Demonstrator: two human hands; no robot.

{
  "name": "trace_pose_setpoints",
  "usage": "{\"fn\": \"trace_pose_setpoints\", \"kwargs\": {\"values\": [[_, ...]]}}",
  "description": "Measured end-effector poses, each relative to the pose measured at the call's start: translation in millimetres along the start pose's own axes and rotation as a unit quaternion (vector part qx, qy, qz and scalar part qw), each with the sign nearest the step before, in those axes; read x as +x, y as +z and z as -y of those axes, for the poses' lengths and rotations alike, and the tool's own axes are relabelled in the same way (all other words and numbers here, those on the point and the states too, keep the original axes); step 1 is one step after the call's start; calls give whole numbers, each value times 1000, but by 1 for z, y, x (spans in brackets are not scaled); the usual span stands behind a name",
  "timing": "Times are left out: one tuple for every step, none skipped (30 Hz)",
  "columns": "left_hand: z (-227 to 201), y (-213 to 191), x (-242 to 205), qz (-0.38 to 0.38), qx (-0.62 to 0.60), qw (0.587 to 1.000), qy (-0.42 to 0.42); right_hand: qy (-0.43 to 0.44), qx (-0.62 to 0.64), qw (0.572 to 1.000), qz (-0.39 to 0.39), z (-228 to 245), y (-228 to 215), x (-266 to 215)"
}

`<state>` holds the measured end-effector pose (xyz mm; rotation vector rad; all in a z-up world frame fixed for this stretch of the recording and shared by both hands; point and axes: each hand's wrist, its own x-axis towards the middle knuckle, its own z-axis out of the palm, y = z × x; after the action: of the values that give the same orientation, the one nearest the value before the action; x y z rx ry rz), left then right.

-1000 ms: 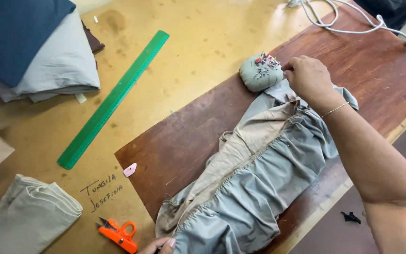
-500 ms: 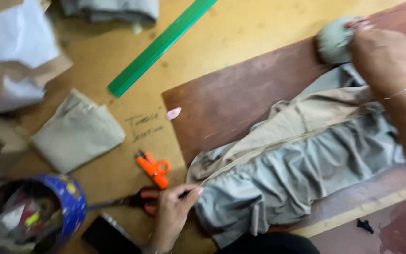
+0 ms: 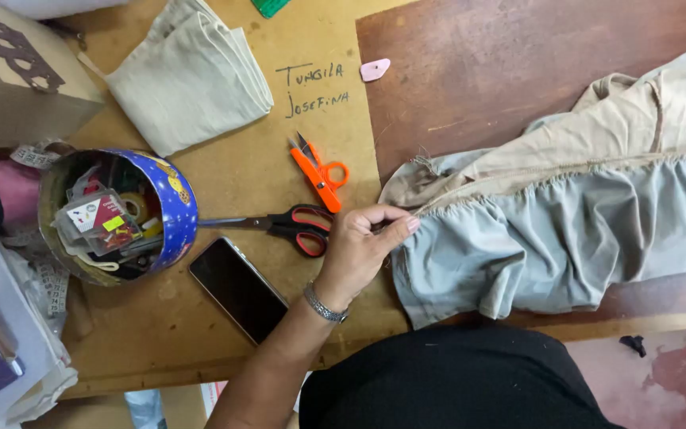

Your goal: Pinning a ruffled fabric piece to a base fabric on a workbench

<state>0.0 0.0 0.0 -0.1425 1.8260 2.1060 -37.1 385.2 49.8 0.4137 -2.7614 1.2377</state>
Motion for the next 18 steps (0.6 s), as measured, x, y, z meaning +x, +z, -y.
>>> {"fn": "trace_pose_setpoints", "kwargs": {"values": [[-1, 0, 0, -1, 15, 1000, 8, 6, 48, 999, -9, 30, 21, -12], [-1, 0, 0, -1, 30, 999, 17, 12, 95, 995, -17, 62, 43, -25], [-3, 1, 1, 0, 31, 999, 17, 12, 95, 995, -19, 92, 68, -31], [-4, 2, 2, -1, 31, 999, 19, -19, 58, 998, -20, 123, 92, -36], [-6, 3, 1, -3, 31, 999, 20, -49, 22, 998, -21, 154, 117, -42], [-8, 2, -2, -1, 33, 999, 20, -47, 23, 998, -23, 150, 128, -48], [-10, 2, -2, -1, 46, 999, 26, -55, 15, 998, -41, 145, 137, -52], [-13, 2, -3, 0, 59, 998, 33, -63, 6, 996, -58, 141, 147, -57], [-12, 1, -4, 4, 60, 998, 34, -62, 4, 996, -62, 140, 150, -59], [-12, 1, -4, -1, 71, 997, 41, -65, -3, 996, -65, 139, 152, -61], [-12, 1, -5, -5, 81, 996, 46, -67, -9, 995, -68, 139, 155, -63], [-11, 0, -6, -1, 82, 996, 46, -65, -11, 995, -72, 138, 159, -63], [-10, 1, -7, -2, 84, 995, 51, -74, -16, 994, -76, 137, 161, -63], [-9, 1, -7, -3, 86, 995, 56, -82, -22, 993, -80, 136, 164, -62], [-10, 1, -8, -2, 86, 995, 57, -82, -22, 993, -80, 135, 166, -63], [-10, 1, -8, -2, 90, 994, 58, -90, -41, 992, -84, 135, 168, -63], [-11, 1, -8, -4, 93, 994, 61, -100, -60, 989, -87, 135, 170, -63], [-12, 2, -9, -5, 93, 994, 61, -101, -60, 989, -87, 134, 171, -62]]}}
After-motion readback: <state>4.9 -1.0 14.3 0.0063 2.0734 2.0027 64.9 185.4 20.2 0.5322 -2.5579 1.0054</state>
